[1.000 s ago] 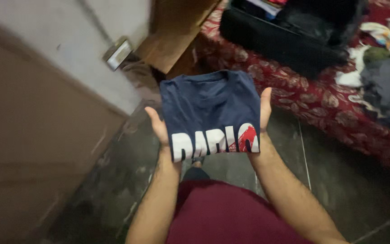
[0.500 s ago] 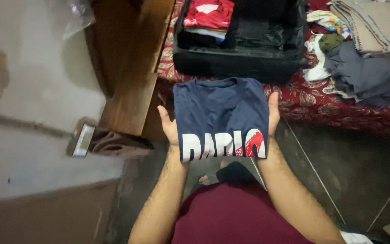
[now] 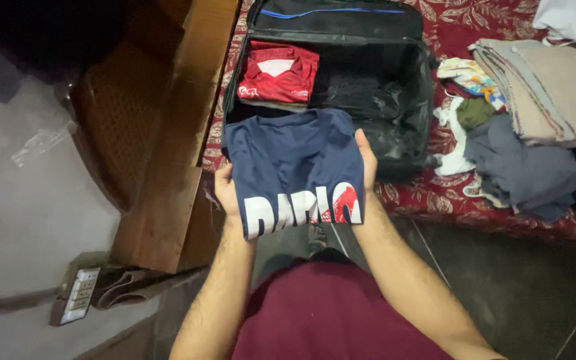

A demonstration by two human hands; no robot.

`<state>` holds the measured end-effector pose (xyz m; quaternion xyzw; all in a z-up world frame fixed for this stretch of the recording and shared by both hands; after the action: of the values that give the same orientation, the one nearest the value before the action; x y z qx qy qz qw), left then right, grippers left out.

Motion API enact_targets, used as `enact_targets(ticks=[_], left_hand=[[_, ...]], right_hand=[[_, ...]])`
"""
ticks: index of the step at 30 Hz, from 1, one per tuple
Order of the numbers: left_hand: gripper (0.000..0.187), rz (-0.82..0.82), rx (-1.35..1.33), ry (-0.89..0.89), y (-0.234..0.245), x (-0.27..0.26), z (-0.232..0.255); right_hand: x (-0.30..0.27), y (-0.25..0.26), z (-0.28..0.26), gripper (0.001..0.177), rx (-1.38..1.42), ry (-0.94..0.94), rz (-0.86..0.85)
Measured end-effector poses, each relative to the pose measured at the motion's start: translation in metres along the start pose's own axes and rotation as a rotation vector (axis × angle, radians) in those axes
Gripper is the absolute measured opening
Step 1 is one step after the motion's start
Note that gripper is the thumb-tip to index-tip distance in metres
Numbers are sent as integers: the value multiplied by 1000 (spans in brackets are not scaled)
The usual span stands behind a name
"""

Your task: The person folds and places multiple clothing items into an open suitcase. They handle white, green, red, blue, and black shirts, as well as jeans, picking each item from a nearby surface and arranging them inside the suitcase.

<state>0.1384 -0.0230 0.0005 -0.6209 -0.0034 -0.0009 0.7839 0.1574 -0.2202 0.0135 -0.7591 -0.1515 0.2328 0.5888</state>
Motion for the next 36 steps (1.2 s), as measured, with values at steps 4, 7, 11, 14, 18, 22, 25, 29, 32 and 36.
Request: enact_targets(ticks=[4,7,11,14,18,22,25,29,32,36], left_hand=[[69,47,98,-34,15,39,-3],[71,162,37,-23,37,59,-8],[72,239,50,36,74,76,-14],[71,229,137,19,108,95,-8],[70,342,37,81,168,142,-3],[59,321,405,66,198,223,14],[61,322,173,262,184,277,7],[85,149,351,323,151,363,14],[106,49,848,364,147,414,19],[107,181,874,450,166,446,20]], right_hand=[[36,8,-26,62,-55,-48,25],[54,36,-27,58,-47,-156,168],[76,82,-18,52,-58,-372,417],[94,107,-12,44,-50,-495,534],[135,126,-33,36,-243,-410,634],[191,131,-56,53,-303,-334,669],[240,134,-78,63,-335,-249,659],[297,152,-106,71,-378,-168,722],[334,170,-116,75,-402,-146,778],[371,198,-125,82,-464,-116,798]])
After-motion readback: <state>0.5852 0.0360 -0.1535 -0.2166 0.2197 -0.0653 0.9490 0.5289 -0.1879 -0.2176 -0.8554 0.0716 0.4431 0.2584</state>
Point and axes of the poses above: each hand's wrist, its own x-axis towards the middle knuckle, its own y-axis out of the back of the hand, z = x × y, the point moved 8 cm from there along x, towards the middle knuckle, and after that the axes turned 13 degrees about -y, right-handed, at the moved point
